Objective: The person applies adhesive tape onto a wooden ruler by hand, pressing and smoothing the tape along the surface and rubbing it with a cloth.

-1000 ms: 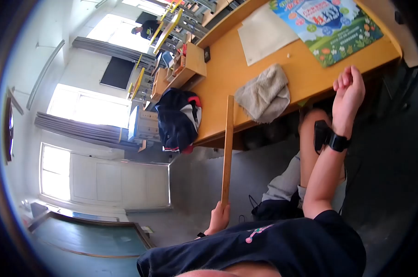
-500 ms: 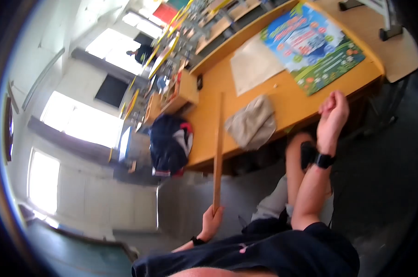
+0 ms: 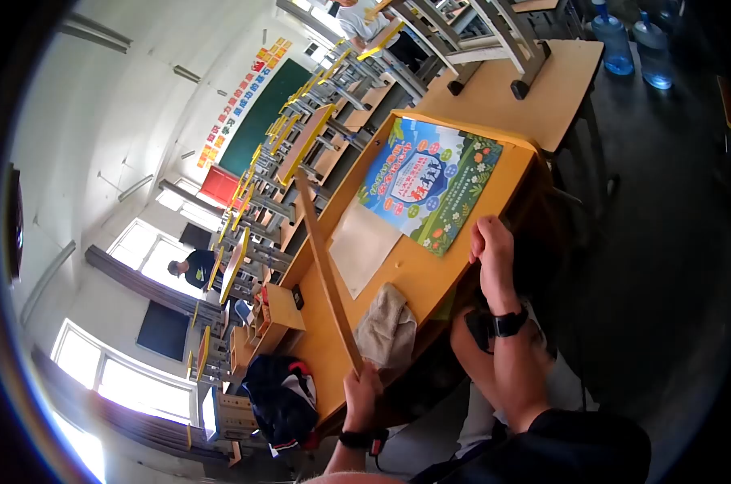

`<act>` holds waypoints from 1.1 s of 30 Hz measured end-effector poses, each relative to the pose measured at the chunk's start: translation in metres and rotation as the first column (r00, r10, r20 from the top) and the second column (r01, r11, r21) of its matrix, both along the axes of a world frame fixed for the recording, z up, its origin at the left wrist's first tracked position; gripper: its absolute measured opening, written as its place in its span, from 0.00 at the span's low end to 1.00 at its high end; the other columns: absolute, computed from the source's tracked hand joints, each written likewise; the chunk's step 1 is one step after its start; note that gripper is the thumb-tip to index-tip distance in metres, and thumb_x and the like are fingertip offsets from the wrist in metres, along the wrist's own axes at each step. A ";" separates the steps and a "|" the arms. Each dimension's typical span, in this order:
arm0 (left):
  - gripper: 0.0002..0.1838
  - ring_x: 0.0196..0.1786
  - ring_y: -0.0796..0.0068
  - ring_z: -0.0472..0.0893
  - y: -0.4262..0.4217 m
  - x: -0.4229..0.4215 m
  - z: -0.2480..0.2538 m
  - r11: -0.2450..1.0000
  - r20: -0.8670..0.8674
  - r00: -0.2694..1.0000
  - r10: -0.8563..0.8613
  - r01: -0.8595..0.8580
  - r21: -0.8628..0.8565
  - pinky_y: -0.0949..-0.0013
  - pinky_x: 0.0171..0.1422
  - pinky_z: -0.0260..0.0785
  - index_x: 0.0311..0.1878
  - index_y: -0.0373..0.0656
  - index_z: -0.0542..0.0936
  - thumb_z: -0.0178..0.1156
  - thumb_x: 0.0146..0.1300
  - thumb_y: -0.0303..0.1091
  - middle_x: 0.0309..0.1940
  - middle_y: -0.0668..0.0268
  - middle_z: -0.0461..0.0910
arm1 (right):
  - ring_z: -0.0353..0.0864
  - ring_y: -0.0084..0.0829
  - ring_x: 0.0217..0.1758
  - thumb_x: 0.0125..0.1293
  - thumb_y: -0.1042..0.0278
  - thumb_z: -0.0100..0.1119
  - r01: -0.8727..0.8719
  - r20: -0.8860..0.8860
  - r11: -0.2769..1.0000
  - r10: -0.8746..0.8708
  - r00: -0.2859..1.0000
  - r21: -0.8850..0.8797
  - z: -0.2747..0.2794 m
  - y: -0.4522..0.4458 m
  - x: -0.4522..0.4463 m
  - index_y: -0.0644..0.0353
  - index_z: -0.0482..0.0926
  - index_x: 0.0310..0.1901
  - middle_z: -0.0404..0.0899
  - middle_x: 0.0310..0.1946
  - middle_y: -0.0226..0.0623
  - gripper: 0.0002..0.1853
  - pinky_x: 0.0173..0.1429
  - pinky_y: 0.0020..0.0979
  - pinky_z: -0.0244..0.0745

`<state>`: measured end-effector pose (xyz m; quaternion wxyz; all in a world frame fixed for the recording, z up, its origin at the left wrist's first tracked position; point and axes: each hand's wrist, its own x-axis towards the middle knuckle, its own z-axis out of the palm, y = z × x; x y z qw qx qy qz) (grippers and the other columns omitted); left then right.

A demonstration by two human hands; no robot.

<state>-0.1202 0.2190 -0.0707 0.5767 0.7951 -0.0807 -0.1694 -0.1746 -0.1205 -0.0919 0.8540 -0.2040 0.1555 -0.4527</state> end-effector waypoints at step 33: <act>0.10 0.20 0.94 0.64 0.068 -0.018 -0.052 0.950 -0.015 0.972 0.235 -0.233 -0.210 0.85 0.20 0.52 0.52 0.46 0.75 0.55 0.75 0.39 0.26 0.80 0.70 | 0.63 0.44 0.61 0.72 0.49 0.49 0.390 0.379 0.352 -0.102 0.920 -0.851 0.128 0.041 -0.164 0.57 0.60 0.68 0.59 0.63 0.51 0.30 0.61 0.46 0.56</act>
